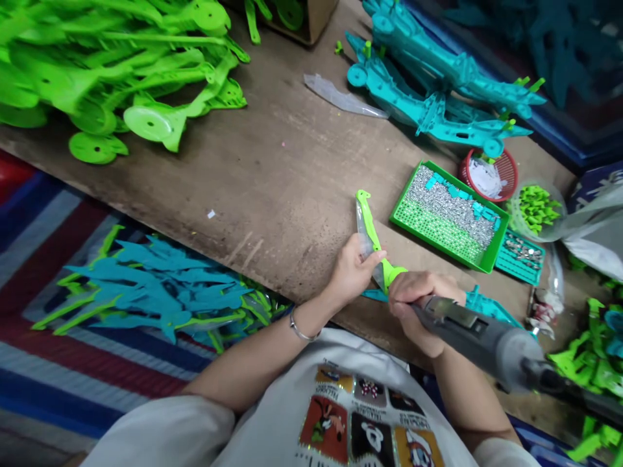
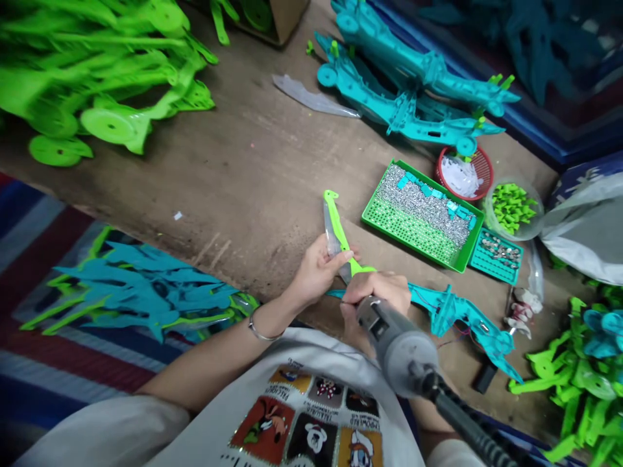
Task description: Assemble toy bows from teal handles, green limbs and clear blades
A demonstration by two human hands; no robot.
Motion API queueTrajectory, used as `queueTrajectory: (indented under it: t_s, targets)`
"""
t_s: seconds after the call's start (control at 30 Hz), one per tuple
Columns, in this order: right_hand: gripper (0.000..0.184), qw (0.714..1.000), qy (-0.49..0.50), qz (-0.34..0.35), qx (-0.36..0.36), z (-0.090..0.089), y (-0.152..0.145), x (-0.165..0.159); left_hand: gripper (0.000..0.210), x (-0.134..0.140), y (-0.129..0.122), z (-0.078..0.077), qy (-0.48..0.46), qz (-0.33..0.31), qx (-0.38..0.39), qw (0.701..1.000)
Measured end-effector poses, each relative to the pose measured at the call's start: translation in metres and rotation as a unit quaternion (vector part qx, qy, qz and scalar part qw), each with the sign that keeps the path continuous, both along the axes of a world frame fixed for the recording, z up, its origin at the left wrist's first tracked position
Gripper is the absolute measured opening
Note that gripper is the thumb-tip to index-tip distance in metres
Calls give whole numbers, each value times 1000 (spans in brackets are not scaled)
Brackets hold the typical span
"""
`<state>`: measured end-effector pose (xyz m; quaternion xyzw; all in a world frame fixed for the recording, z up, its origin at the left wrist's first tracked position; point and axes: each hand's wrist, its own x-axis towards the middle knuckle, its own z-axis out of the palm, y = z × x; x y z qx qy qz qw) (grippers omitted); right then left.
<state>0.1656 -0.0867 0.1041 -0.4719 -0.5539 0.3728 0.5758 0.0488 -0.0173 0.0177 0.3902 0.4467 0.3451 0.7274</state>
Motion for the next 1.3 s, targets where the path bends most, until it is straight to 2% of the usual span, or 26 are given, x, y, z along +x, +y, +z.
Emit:
queueTrajectory:
  t_s: [0.1,0.17,0.27,0.37,0.47,0.63,0.83,0.97,1.07,1.17,1.3]
  targets:
    - [12,997,-15,69,-18,9,4,8,40,-2,0,2,-10,-9,-12,1000]
    - [10,998,11,65,-21,15,8,19,40,-2,0,4,-9,-14,-14,1000]
    - [19,993,85,-64,47,20,22,42,41,-2,0,5,-16,-16,-29,999]
    - [18,970,80,-207,100,13,48,64,46,-2,0,7,-9,-14,-45,999]
    - [17,959,61,-258,100,-2,72,77,52,-2,0,10,-6,-21,-59,998]
    - [19,962,58,-254,82,-22,84,78,56,-2,1,14,-17,-27,-81,996]
    - [19,962,50,-262,50,-27,82,76,54,-4,1,14,-17,-38,-78,996]
    - [17,969,39,-237,54,-29,85,78,52,-4,1,13,-19,-37,-77,996]
    - [18,971,32,-231,58,-18,85,77,50,-2,2,13,-20,-30,-78,996]
    - [17,965,41,-243,87,5,80,66,50,-1,1,11,-29,-26,-75,996]
    - [17,980,69,-159,97,30,66,38,51,-1,-1,6,-36,-19,-70,997]
